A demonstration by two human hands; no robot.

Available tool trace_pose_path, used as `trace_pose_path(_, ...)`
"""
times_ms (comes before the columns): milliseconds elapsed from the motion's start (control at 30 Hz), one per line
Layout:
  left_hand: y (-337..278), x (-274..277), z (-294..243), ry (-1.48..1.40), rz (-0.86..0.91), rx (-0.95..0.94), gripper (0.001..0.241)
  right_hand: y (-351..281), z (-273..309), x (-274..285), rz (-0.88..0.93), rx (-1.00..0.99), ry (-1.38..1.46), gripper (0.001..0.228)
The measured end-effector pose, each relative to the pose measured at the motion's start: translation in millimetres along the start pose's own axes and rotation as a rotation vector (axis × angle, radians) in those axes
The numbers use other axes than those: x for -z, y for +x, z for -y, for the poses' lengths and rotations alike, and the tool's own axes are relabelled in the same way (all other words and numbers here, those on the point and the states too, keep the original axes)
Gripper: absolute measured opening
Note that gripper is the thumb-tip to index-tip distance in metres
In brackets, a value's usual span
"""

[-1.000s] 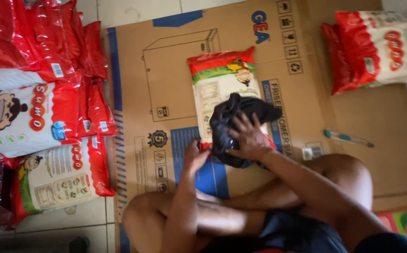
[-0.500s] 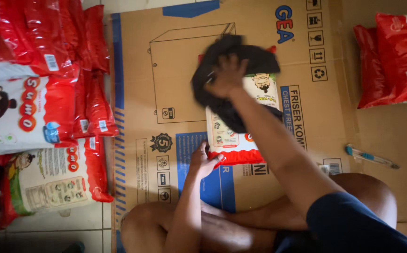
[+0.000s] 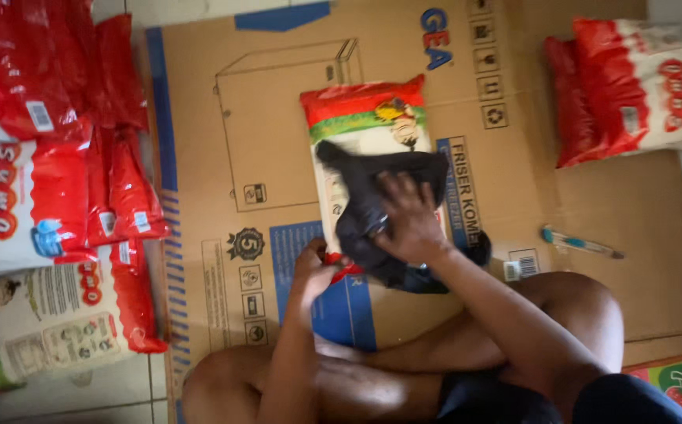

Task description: The person wipes down bags of rice with a black cloth, moving them across a cardboard surface one by one.

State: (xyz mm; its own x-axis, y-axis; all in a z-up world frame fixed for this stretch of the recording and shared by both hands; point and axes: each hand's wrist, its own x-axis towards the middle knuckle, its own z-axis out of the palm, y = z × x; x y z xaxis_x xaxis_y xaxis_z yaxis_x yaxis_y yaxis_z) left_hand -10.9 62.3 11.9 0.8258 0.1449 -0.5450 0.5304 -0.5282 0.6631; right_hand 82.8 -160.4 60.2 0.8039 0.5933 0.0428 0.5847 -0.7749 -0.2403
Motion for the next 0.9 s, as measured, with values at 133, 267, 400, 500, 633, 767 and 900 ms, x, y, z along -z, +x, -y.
trace_pose_path(133,13.2,-10.8,17.3,-0.107,0.02,0.086,0.059,31.6,-47.5,-6.7,0.0,-0.361,0.063,0.069)
trace_pose_path(267,13.5,-9.2,23.4,-0.099,-0.017,0.108,0.058,92.7,-26.7,-6.7,0.043,-0.448,-0.036,0.076)
trace_pose_path(400,12.6,-15.2,18.5,-0.158,-0.041,0.115,0.054,116.5,23.4,-0.3,0.175,-0.307,-0.127,0.074)
trace_pose_path(500,16.4,-8.5,16.9,-0.086,-0.032,0.101,0.059,99.8,56.6,-5.1,0.275,-0.053,-0.157,0.071)
trace_pose_path(633,7.5,4.7,6.0,-0.149,0.0,0.064,0.03,47.3,55.4,-23.7,0.115,0.196,0.032,0.061)
trace_pose_path(767,15.2,-3.1,32.6,-0.062,0.027,0.0,0.054,-13.9,35.5,7.6,-0.04,0.153,0.084,0.072)
trace_pose_path(900,5.8,3.3,25.5,-0.12,0.087,0.094,0.072,-81.7,-27.4,-21.5,-0.067,0.063,0.02,0.064)
